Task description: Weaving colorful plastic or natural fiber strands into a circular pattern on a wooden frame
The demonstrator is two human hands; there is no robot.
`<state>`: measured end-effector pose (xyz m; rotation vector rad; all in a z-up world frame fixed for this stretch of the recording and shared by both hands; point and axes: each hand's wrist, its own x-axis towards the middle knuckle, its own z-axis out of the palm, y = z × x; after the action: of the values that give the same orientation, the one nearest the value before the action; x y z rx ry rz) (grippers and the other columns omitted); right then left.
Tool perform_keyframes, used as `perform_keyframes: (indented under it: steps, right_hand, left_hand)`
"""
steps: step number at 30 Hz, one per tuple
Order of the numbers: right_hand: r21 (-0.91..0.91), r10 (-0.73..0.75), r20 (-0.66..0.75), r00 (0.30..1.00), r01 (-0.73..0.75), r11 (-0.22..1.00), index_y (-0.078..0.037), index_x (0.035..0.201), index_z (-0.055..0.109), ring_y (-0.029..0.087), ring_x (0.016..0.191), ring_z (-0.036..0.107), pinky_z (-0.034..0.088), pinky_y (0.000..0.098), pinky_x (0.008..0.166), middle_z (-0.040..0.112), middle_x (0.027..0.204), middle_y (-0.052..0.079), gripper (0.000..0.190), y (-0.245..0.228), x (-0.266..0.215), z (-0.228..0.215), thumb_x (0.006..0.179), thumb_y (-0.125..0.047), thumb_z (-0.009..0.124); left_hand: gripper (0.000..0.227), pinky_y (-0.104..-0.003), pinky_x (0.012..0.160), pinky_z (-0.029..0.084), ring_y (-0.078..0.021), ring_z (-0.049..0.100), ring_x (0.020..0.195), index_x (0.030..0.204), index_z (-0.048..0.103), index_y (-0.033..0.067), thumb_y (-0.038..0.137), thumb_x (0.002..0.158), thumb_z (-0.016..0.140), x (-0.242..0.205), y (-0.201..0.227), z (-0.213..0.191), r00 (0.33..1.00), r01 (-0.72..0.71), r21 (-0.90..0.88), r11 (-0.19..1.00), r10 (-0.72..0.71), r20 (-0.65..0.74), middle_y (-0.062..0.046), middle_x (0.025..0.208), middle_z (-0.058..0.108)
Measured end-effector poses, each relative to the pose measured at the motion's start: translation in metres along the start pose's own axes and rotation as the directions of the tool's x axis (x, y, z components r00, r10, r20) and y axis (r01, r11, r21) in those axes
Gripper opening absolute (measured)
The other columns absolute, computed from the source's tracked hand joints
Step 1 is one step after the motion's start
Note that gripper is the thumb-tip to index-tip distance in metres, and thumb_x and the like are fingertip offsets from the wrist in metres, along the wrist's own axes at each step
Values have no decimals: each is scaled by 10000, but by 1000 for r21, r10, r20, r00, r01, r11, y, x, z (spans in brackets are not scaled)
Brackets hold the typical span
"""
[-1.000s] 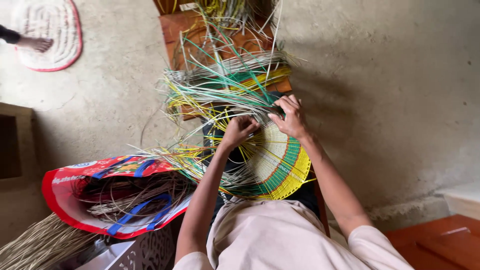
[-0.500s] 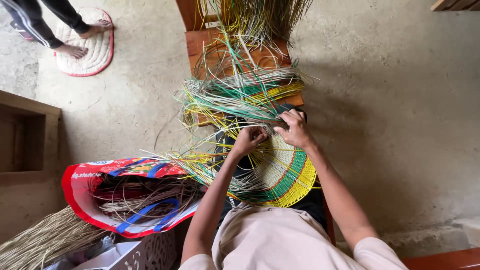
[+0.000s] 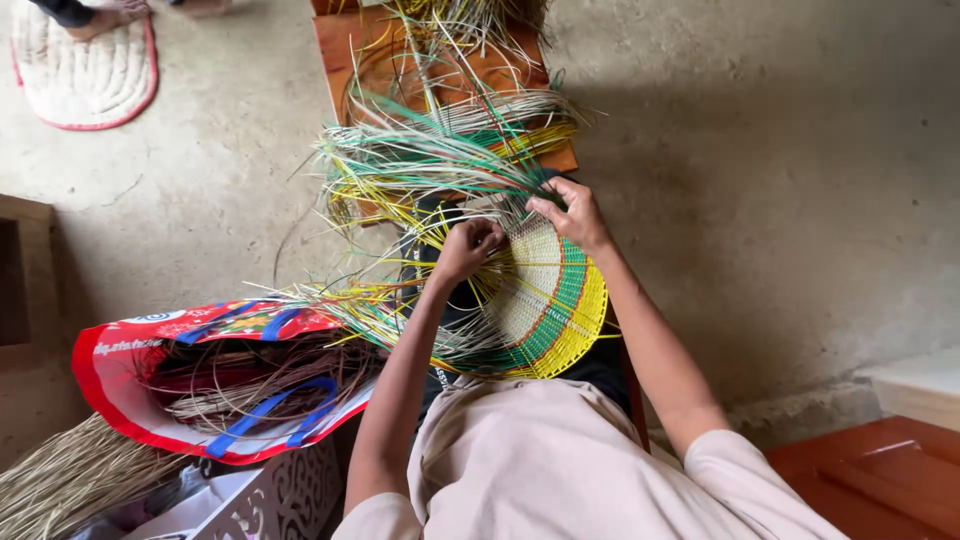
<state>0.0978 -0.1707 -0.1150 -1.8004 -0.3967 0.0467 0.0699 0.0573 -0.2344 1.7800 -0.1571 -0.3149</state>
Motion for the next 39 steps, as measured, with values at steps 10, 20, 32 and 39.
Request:
perform_keyframes:
  steps: [10, 20, 32, 39]
  right_hand:
    - [-526, 30, 187, 982, 74, 847, -101, 933, 694, 313, 850, 662, 464, 458, 881, 683, 851, 79, 49, 18, -3, 13, 900, -121, 723]
    - [-603, 71, 254, 965, 101, 792, -104, 1046, 710, 292, 922, 635, 424, 461, 933, 679, 907, 70, 212, 22, -5, 19, 859, -170, 785]
    - [-58, -57, 286, 956, 76, 995, -78, 910, 691, 212, 778, 593, 452, 377, 763, 652, 818, 69, 129, -40, 6, 16, 869, -182, 755]
    - [312, 71, 213, 974, -137, 940, 60, 1013, 648, 132, 496, 604, 501, 261, 440, 633, 631, 113, 164, -101, 4, -17, 892, 24, 755]
  left_hand:
    - [173, -376, 778, 534, -252, 731, 831, 1052, 766, 104, 223, 943, 705, -4, 10, 0, 999, -7, 73, 997, 4, 36, -91, 853, 766]
    - [181, -407, 705, 511, -298, 705, 769, 1040, 767, 65, 199, 940, 698, -9, 22, -4, 999, -49, 93, 994, 48, 12, -126, 827, 756]
    - [145, -401, 647, 478, -257, 634, 677, 975, 787, 78, 191, 907, 729, -6, 5, 0, 989, -144, 85, 986, 147, -30, -147, 794, 726]
    - [186, -466, 783, 536, -376, 708, 872, 1078, 801, 119, 207, 939, 715, -14, 34, -9, 992, -123, 57, 991, 125, -32, -148, 903, 743]
